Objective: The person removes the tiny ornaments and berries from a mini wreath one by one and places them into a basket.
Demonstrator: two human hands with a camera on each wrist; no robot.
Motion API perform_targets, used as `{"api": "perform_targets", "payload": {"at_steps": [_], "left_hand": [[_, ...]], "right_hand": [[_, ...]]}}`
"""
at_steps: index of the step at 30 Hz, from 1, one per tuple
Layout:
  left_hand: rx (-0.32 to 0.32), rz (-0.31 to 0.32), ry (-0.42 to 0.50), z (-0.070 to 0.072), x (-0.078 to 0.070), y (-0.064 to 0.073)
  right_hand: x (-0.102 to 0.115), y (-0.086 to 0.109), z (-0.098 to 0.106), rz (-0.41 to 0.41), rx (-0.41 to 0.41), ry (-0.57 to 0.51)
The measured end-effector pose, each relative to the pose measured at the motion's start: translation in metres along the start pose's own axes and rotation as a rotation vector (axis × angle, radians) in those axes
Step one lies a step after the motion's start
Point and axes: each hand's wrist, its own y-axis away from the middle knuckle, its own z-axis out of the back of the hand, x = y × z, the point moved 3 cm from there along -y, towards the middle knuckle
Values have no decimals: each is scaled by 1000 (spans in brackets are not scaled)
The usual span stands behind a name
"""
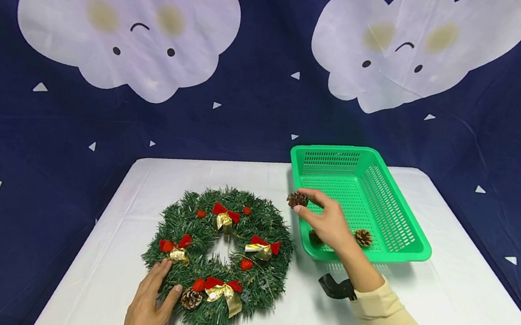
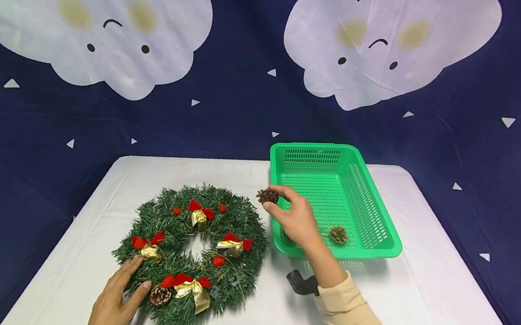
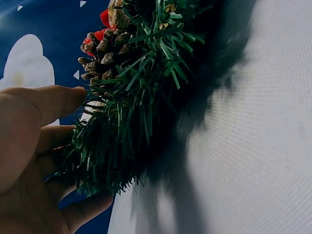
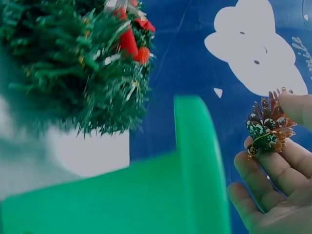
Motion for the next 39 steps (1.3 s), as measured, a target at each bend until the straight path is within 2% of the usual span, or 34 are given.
{"api": "perform_targets", "payload": {"at_steps": [12, 32, 39], "left_hand": [[-8, -22, 0, 0, 1, 0], [19, 14, -7, 0, -1, -2], [12, 9, -5, 0, -1, -1]], "right_hand": [[-29, 2, 20, -69, -3, 87], [-67, -3, 47, -109, 50, 247], [-75, -3, 54, -116, 116, 292]]}}
